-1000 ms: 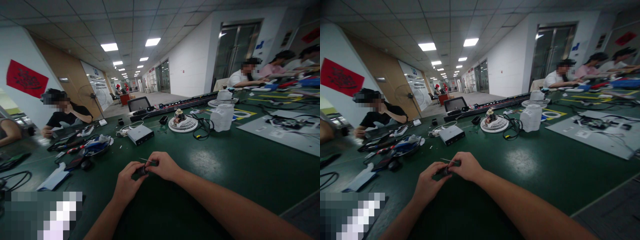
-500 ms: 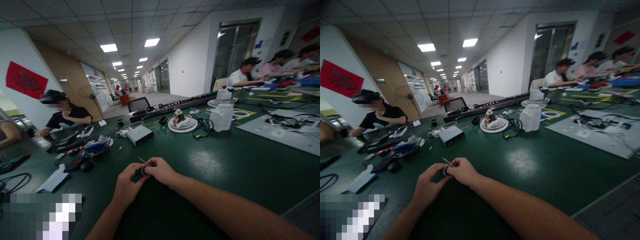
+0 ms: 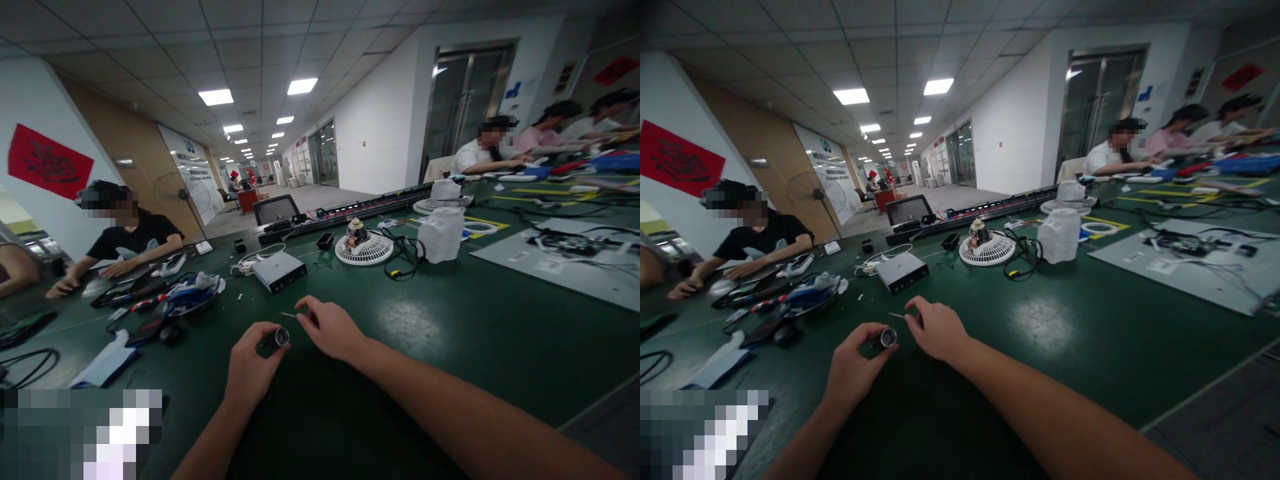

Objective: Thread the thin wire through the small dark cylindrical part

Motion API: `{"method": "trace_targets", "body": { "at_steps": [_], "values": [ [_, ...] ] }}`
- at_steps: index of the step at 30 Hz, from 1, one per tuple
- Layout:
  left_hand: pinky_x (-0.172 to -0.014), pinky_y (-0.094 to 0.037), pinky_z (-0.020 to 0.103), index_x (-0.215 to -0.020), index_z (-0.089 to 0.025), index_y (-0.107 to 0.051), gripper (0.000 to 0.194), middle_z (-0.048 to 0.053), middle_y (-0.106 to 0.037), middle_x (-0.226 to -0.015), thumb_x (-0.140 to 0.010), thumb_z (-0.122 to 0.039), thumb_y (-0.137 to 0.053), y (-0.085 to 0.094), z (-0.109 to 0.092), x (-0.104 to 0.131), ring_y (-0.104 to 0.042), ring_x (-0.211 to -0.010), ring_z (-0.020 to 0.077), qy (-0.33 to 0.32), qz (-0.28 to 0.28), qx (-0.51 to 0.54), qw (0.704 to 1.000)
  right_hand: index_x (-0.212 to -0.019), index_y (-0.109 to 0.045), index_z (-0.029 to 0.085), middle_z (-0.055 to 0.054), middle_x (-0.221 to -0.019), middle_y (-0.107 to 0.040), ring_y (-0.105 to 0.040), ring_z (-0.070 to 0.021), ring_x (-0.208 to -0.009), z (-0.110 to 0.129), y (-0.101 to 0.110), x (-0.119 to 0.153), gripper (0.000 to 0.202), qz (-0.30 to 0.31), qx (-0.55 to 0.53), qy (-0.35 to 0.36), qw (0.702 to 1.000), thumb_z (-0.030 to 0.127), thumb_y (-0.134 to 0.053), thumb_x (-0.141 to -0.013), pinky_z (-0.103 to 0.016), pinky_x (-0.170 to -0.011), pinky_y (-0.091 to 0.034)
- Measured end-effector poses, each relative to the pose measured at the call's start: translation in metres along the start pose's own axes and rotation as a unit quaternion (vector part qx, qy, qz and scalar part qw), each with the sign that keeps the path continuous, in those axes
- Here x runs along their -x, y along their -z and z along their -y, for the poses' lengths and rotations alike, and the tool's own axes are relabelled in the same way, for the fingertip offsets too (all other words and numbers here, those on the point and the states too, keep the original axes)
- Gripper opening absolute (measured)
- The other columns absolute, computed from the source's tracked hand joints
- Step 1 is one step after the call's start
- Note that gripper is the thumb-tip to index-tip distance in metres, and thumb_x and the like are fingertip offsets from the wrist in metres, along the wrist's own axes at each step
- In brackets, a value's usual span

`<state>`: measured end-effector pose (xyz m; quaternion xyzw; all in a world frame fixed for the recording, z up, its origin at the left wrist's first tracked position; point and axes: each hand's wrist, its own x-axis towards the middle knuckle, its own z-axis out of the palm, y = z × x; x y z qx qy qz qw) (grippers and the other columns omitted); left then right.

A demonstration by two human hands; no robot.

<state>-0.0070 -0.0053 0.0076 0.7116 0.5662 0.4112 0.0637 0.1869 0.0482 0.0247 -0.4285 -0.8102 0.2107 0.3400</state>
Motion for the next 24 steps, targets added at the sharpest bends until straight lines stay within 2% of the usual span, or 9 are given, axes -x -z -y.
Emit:
{"method": "trace_targets", "body": {
  "at_steps": [4,7,10,16,20,24],
  "values": [
    [-0.079,-0.054,0.036,-0.095,-0.023,-0.066,0.022,0.001,-0.071,-0.091,-0.074,-0.023,-0.071,0.001,0.004,-0.002,-0.068,-0.085,0.0207,0.038,0.0,-0.019,0.999,-0.105,-0.067,0.023,-0.002,-0.091,-0.069,-0.061,-0.0161,-0.083,-0.003,0.015,0.001,0.021,0.018,0.088,0.133,0.987,0.026,-0.052,-0.091,-0.027,-0.072,-0.041],
    [-0.079,-0.054,0.036,-0.096,-0.024,-0.067,0.023,0.0,-0.071,-0.092,-0.074,-0.025,-0.072,0.001,0.004,-0.002,-0.068,-0.085,0.0207,0.043,0.003,-0.015,0.999,-0.103,-0.071,0.023,-0.003,-0.09,-0.069,-0.06,-0.0166,-0.084,-0.003,0.019,0.001,0.021,0.047,0.125,0.189,0.973,0.027,-0.054,-0.09,-0.027,-0.073,-0.041],
    [-0.079,-0.054,0.036,-0.096,-0.024,-0.067,0.023,0.001,-0.071,-0.093,-0.074,-0.025,-0.072,0.001,0.003,-0.001,-0.067,-0.087,0.0207,0.033,0.008,-0.009,0.999,-0.104,-0.072,0.024,-0.004,-0.089,-0.068,-0.059,-0.0174,-0.084,-0.002,0.017,0.001,0.023,0.063,0.166,0.198,0.964,0.027,-0.055,-0.09,-0.028,-0.071,-0.04],
    [-0.081,-0.054,0.036,-0.097,-0.023,-0.067,0.025,0.002,-0.069,-0.096,-0.073,-0.022,-0.071,-0.001,0.004,0.0,-0.066,-0.09,0.0211,0.009,0.009,-0.019,1.0,-0.105,-0.072,0.026,-0.004,-0.088,-0.068,-0.058,-0.0184,-0.084,-0.003,0.015,0.0,0.023,0.073,0.202,0.173,0.961,0.027,-0.054,-0.091,-0.028,-0.069,-0.04],
    [-0.082,-0.054,0.037,-0.098,-0.023,-0.067,0.025,0.003,-0.068,-0.099,-0.073,-0.017,-0.069,-0.002,0.009,0.0,-0.065,-0.091,0.021,0.005,0.012,-0.022,1.0,-0.103,-0.073,0.024,-0.003,-0.089,-0.069,-0.059,-0.0176,-0.083,-0.003,0.015,0.001,0.022,0.109,0.179,0.201,0.957,0.024,-0.056,-0.089,-0.028,-0.07,-0.041],
    [-0.083,-0.054,0.038,-0.097,-0.023,-0.067,0.023,0.004,-0.067,-0.099,-0.075,-0.016,-0.065,-0.003,0.011,-0.001,-0.064,-0.092,0.0212,-0.007,0.029,-0.031,0.999,-0.104,-0.071,0.023,-0.003,-0.093,-0.071,-0.061,-0.0177,-0.087,-0.004,0.013,0.001,0.022,0.114,0.14,0.199,0.963,0.023,-0.054,-0.09,-0.028,-0.076,-0.043]
  ]
}}
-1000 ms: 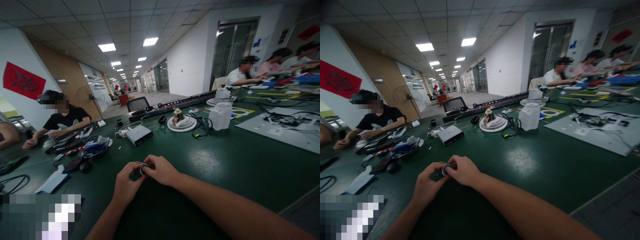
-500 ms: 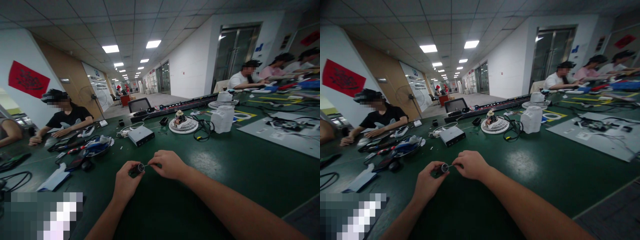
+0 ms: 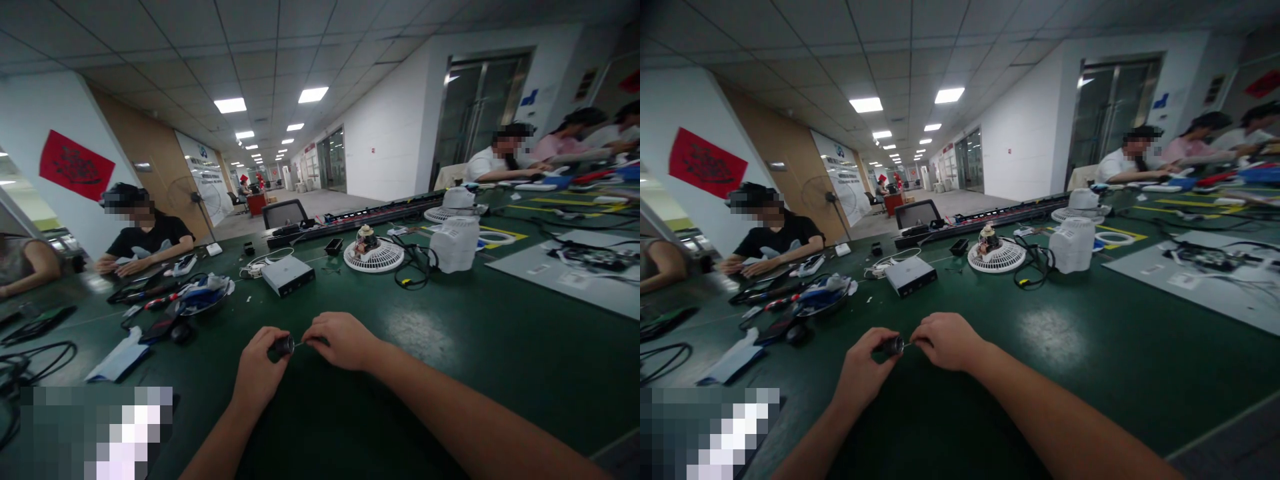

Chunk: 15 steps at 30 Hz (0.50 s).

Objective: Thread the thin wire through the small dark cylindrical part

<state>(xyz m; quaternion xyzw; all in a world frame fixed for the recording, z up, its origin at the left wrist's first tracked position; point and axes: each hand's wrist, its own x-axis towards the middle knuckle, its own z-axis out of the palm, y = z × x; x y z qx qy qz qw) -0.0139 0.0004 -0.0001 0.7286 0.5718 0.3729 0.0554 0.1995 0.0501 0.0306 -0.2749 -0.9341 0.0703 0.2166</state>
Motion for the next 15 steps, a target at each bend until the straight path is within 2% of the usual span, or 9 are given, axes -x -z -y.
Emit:
{"method": "trace_targets", "body": {
  "at_steps": [6,12,15],
  "values": [
    [-0.083,-0.053,0.037,-0.1,-0.023,-0.068,0.023,0.004,-0.067,-0.101,-0.077,-0.019,-0.064,0.002,-0.004,0.0,-0.064,-0.093,0.0215,-0.008,0.017,-0.013,1.0,-0.104,-0.072,0.023,-0.004,-0.096,-0.073,-0.064,-0.0184,-0.09,-0.006,-0.005,-0.002,0.023,-0.007,-0.024,-0.067,0.997,0.024,-0.053,-0.091,-0.029,-0.08,-0.044],
    [-0.083,-0.053,0.037,-0.1,-0.022,-0.069,0.024,0.005,-0.067,-0.101,-0.077,-0.019,-0.064,0.004,-0.009,0.002,-0.064,-0.094,0.0223,-0.007,0.02,-0.023,1.0,-0.102,-0.073,0.024,-0.003,-0.094,-0.073,-0.065,-0.0188,-0.086,-0.003,-0.002,-0.001,0.023,0.022,-0.054,-0.04,0.997,0.024,-0.055,-0.088,-0.029,-0.076,-0.044],
    [-0.081,-0.054,0.036,-0.098,-0.023,-0.069,0.023,0.004,-0.068,-0.099,-0.077,-0.019,-0.063,0.003,-0.01,0.001,-0.066,-0.092,0.0219,-0.014,0.021,-0.025,0.999,-0.102,-0.073,0.024,-0.003,-0.096,-0.073,-0.065,-0.0188,-0.088,-0.004,-0.003,-0.002,0.024,0.007,-0.068,-0.069,0.995,0.023,-0.053,-0.089,-0.029,-0.077,-0.044]
  ]
}}
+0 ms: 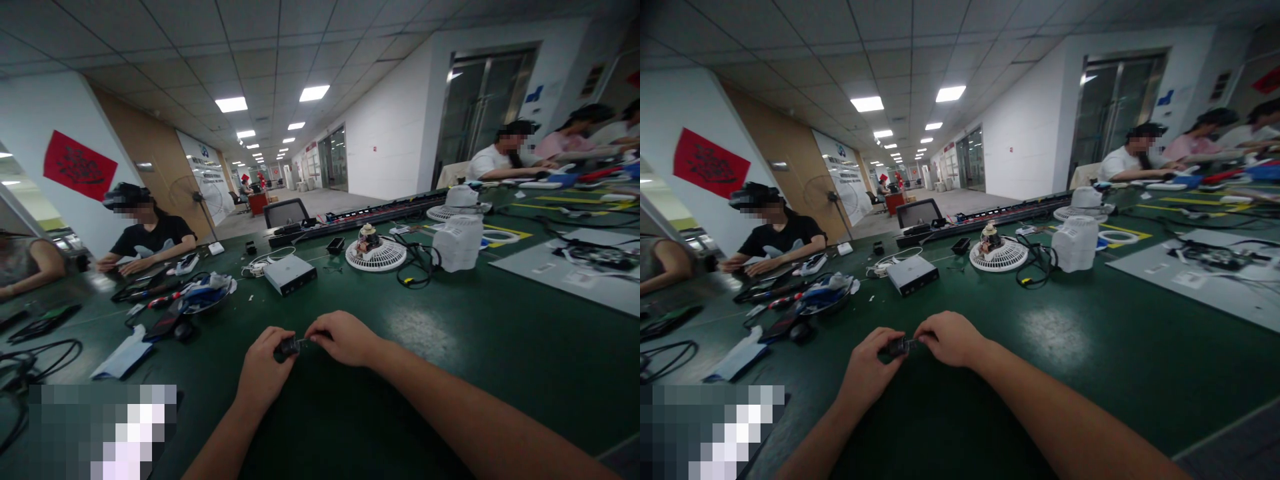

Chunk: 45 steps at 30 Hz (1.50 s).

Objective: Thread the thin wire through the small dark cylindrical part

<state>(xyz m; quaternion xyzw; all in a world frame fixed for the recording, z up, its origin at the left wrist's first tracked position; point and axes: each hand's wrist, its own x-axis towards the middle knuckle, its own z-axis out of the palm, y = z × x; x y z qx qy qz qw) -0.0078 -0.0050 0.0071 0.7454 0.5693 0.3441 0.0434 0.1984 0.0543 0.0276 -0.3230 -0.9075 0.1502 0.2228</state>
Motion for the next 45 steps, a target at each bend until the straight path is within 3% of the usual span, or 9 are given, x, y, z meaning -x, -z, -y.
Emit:
{"method": "trace_targets", "body": {
  "at_steps": [5,11,15,21,25,28,33,38,45],
  "values": [
    [-0.082,-0.053,0.035,-0.1,-0.023,-0.07,0.025,0.004,-0.068,-0.1,-0.076,-0.018,-0.064,0.0,0.0,-0.001,-0.066,-0.092,0.0212,0.019,0.008,-0.008,1.0,-0.099,-0.071,0.025,-0.003,-0.093,-0.073,-0.066,-0.0208,-0.085,-0.001,-0.003,-0.001,0.022,0.031,0.036,-0.036,0.998,0.024,-0.052,-0.088,-0.03,-0.073,-0.044],
    [-0.082,-0.053,0.036,-0.1,-0.023,-0.07,0.025,0.003,-0.068,-0.102,-0.075,-0.022,-0.066,0.001,0.005,-0.001,-0.067,-0.091,0.0214,0.055,-0.009,-0.016,0.998,-0.096,-0.066,0.022,-0.007,-0.086,-0.071,-0.066,-0.0238,-0.076,-0.002,0.001,-0.003,0.021,-0.049,0.1,-0.197,0.974,0.035,-0.053,-0.087,-0.032,-0.062,-0.044],
    [-0.079,-0.055,0.035,-0.102,-0.023,-0.069,0.026,0.003,-0.068,-0.103,-0.077,-0.026,-0.066,0.0,0.007,0.0,-0.067,-0.088,0.021,0.057,-0.01,-0.016,0.998,-0.096,-0.067,0.023,-0.006,-0.086,-0.071,-0.066,-0.0213,-0.077,-0.011,0.003,-0.004,0.019,-0.04,0.055,-0.245,0.967,0.035,-0.056,-0.086,-0.03,-0.061,-0.044],
    [-0.08,-0.055,0.035,-0.104,-0.024,-0.07,0.028,0.003,-0.069,-0.104,-0.076,-0.028,-0.068,-0.001,0.002,0.0,-0.068,-0.09,0.0213,0.053,0.026,-0.005,0.998,-0.088,-0.073,0.025,-0.004,-0.084,-0.072,-0.066,-0.0207,-0.075,-0.013,-0.008,-0.006,0.027,0.019,0.007,-0.238,0.971,0.047,-0.074,-0.07,-0.028,-0.058,-0.044],
    [-0.085,-0.054,0.038,-0.11,-0.027,-0.068,0.033,0.003,-0.07,-0.107,-0.078,-0.033,-0.068,-0.002,0.002,0.001,-0.067,-0.095,0.0223,0.054,0.041,-0.001,0.998,-0.081,-0.075,0.022,-0.005,-0.076,-0.072,-0.064,-0.0181,-0.068,-0.009,-0.012,-0.006,0.02,-0.016,-0.011,-0.222,0.975,0.038,-0.063,-0.081,-0.027,-0.058,-0.042],
    [-0.086,-0.054,0.039,-0.113,-0.027,-0.068,0.036,0.003,-0.072,-0.107,-0.078,-0.036,-0.068,-0.003,0.001,0.001,-0.068,-0.097,0.0235,0.045,0.043,-0.003,0.998,-0.083,-0.075,0.019,-0.004,-0.072,-0.071,-0.061,-0.0141,-0.062,-0.006,-0.012,-0.007,0.026,-0.023,-0.117,-0.202,0.972,0.032,-0.054,-0.087,-0.025,-0.054,-0.039],
    [-0.089,-0.052,0.041,-0.116,-0.027,-0.066,0.037,0.004,-0.072,-0.112,-0.08,-0.036,-0.067,-0.001,-0.001,0.001,-0.067,-0.099,0.0237,0.037,0.036,-0.009,0.999,-0.107,-0.066,0.015,-0.004,-0.085,-0.073,-0.064,-0.0132,-0.07,-0.003,-0.019,-0.009,0.024,-0.043,-0.319,-0.163,0.932,0.022,-0.058,-0.085,-0.023,-0.061,-0.045],
    [-0.081,-0.054,0.04,-0.111,-0.027,-0.067,0.034,0.003,-0.074,-0.103,-0.079,-0.036,-0.068,0.001,-0.002,0.002,-0.068,-0.09,0.0231,0.017,0.009,-0.022,1.0,-0.093,-0.069,0.016,-0.003,-0.085,-0.07,-0.061,-0.0131,-0.073,0.0,-0.02,-0.008,0.012,-0.091,-0.279,-0.106,0.95,0.02,-0.063,-0.083,-0.025,-0.066,-0.045],
    [-0.08,-0.054,0.039,-0.108,-0.026,-0.066,0.034,0.003,-0.073,-0.101,-0.075,-0.032,-0.072,0.001,-0.006,0.003,-0.067,-0.091,0.0234,-0.024,-0.012,-0.016,1.0,-0.088,-0.072,0.019,0.001,-0.079,-0.068,-0.057,-0.0119,-0.07,0.007,-0.013,-0.005,0.01,-0.063,-0.244,-0.089,0.964,0.02,-0.07,-0.079,-0.024,-0.065,-0.042]
  ]
}}
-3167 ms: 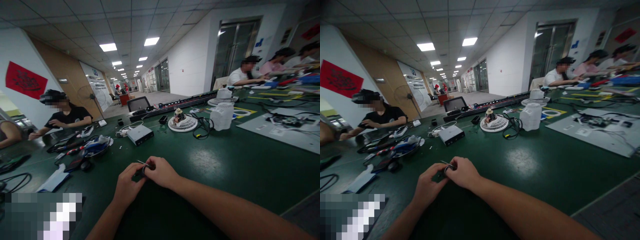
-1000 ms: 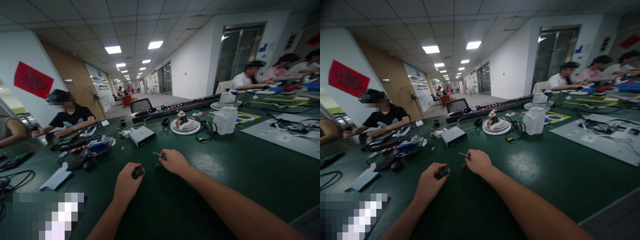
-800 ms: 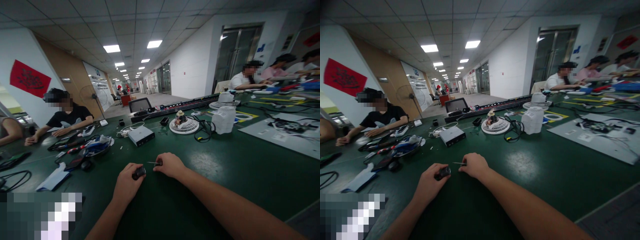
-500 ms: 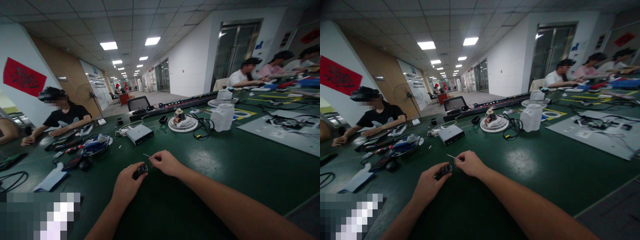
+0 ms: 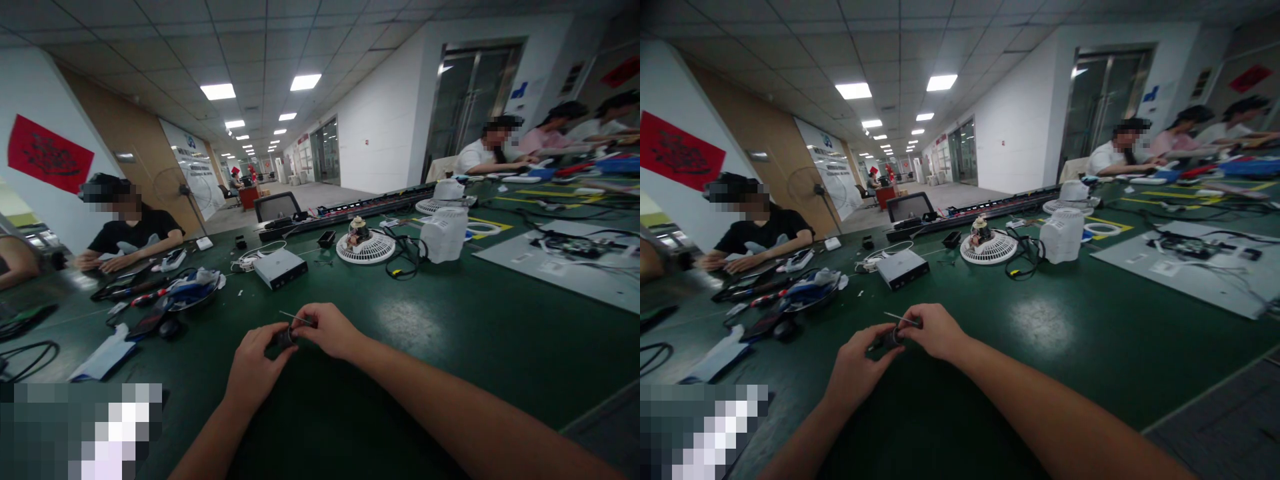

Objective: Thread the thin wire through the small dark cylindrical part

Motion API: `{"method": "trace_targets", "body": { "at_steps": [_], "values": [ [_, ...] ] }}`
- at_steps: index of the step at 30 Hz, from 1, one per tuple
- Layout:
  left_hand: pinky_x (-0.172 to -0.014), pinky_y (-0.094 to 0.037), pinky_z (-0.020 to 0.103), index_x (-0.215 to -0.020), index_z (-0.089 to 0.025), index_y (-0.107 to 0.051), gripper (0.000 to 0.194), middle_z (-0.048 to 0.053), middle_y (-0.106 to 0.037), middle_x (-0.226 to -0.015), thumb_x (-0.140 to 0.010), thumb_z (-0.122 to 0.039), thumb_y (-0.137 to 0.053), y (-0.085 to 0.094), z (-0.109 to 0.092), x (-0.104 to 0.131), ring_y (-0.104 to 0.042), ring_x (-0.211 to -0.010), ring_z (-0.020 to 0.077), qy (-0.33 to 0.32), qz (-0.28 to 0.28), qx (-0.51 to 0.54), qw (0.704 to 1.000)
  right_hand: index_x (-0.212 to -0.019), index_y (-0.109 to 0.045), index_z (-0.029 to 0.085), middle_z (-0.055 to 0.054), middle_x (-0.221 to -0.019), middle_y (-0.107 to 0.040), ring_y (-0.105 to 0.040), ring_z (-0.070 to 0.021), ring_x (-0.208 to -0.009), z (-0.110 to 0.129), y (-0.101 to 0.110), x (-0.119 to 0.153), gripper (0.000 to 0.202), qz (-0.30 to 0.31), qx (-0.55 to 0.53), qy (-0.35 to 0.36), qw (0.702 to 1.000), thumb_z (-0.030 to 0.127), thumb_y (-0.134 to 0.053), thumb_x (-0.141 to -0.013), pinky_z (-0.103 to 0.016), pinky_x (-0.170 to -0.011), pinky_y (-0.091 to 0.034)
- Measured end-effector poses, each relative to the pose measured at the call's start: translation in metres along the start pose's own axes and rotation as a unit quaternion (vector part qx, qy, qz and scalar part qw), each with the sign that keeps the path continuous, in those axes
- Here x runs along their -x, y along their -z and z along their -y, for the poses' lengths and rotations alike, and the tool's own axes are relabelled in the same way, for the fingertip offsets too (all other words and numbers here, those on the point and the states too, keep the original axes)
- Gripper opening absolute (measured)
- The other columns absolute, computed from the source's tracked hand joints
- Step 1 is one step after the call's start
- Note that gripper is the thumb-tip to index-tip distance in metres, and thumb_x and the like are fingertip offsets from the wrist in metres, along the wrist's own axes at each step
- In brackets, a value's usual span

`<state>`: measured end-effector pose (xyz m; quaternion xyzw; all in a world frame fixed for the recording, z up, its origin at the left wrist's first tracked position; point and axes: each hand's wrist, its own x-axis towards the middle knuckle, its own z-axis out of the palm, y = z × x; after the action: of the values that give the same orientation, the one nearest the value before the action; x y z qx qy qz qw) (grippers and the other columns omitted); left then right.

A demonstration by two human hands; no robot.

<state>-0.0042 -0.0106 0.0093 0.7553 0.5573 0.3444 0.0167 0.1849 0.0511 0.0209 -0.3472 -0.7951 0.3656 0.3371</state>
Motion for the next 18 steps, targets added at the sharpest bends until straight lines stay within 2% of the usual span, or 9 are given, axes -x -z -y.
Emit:
{"method": "trace_targets", "body": {
  "at_steps": [4,7,10,12,18],
  "values": [
    [-0.08,-0.054,0.038,-0.105,-0.025,-0.066,0.031,0.003,-0.072,-0.099,-0.075,-0.029,-0.074,0.0,0.0023,0.0016,-0.066,-0.091,0.0231,-0.027,-0.008,0.012,1.0,-0.083,-0.071,0.017,0.001,-0.077,-0.066,-0.055,-0.0113,-0.067,-0.0006,0.0015,-0.0007,0.015,-0.029,0.002,-0.023,0.999,0.023,-0.077,-0.071,-0.023,-0.062,-0.041],
    [-0.08,-0.053,0.038,-0.103,-0.025,-0.066,0.028,0.003,-0.072,-0.098,-0.076,-0.026,-0.072,0.0001,0.0024,0.0017,-0.066,-0.092,0.0229,-0.048,-0.004,0.02,0.999,-0.087,-0.068,0.015,0.001,-0.079,-0.066,-0.055,-0.0106,-0.066,-0.0032,0.0004,-0.0014,0.025,0.009,-0.068,-0.059,0.996,0.026,-0.08,-0.067,-0.022,-0.06,-0.041],
    [-0.084,-0.052,0.038,-0.101,-0.025,-0.066,0.024,0.003,-0.072,-0.1,-0.078,-0.02,-0.069,0.0006,0.0001,0.001,-0.066,-0.094,0.0226,-0.085,0.024,0.024,0.996,-0.087,-0.067,0.015,0.002,-0.077,-0.065,-0.056,-0.0102,-0.066,-0.0044,-0.0041,-0.0009,0.025,0.067,-0.119,-0.093,0.986,0.021,-0.078,-0.066,-0.022,-0.059,-0.042],
    [-0.086,-0.051,0.039,-0.102,-0.025,-0.066,0.024,0.004,-0.072,-0.101,-0.08,-0.018,-0.067,0.0011,-0.0009,0.0007,-0.065,-0.096,0.0225,-0.103,0.037,0.023,0.994,-0.086,-0.067,0.014,0.002,-0.075,-0.064,-0.056,-0.0103,-0.066,-0.0042,-0.0071,-0.0002,0.023,0.07,-0.127,-0.111,0.983,0.016,-0.077,-0.065,-0.022,-0.06,-0.043],
    [-0.085,-0.053,0.039,-0.106,-0.025,-0.064,0.026,0.005,-0.072,-0.103,-0.08,-0.021,-0.068,0.0034,0.0016,0.0024,-0.066,-0.096,0.0227,-0.091,0.031,0.026,0.995,-0.085,-0.07,0.017,0.001,-0.081,-0.068,-0.058,-0.0121,-0.072,-0.0044,-0.0044,0.0009,0.021,0.044,-0.076,-0.056,0.995,0.027,-0.077,-0.068,-0.024,-0.065,-0.043]
  ]
}}
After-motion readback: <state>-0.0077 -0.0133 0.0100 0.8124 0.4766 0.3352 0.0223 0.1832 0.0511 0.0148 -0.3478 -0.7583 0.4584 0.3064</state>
